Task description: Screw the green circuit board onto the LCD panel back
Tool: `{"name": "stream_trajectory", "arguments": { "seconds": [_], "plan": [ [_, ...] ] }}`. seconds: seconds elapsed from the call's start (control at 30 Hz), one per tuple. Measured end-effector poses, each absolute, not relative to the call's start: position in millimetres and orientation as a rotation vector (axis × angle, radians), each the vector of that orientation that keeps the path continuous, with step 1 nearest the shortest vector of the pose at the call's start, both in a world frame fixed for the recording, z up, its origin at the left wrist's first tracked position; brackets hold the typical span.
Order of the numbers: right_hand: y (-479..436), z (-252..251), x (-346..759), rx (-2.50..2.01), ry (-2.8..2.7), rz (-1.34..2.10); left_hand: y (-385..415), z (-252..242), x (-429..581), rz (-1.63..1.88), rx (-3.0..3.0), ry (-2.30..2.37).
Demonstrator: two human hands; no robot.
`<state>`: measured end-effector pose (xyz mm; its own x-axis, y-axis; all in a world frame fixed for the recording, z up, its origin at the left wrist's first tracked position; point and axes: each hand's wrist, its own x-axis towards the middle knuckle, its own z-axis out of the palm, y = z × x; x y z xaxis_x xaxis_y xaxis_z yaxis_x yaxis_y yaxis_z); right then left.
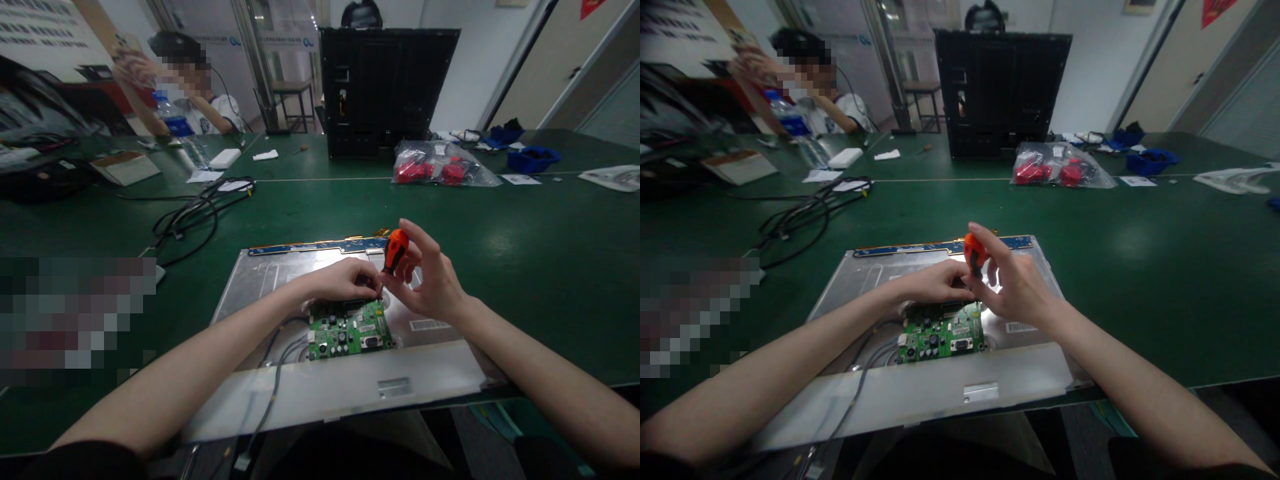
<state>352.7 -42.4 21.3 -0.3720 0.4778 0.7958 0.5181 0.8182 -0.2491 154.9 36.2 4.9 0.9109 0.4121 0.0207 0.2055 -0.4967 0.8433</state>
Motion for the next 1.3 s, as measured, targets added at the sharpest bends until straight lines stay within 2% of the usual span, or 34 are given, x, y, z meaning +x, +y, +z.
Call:
{"name": "stream_trajectory", "arguments": {
  "seconds": [1.3],
  "plan": [
    [-46.6,24.8,352.2,-0.752,-2.015,0.009,37.3,3.8,154.6,0.256,2.088,0.437]
  ]
}}
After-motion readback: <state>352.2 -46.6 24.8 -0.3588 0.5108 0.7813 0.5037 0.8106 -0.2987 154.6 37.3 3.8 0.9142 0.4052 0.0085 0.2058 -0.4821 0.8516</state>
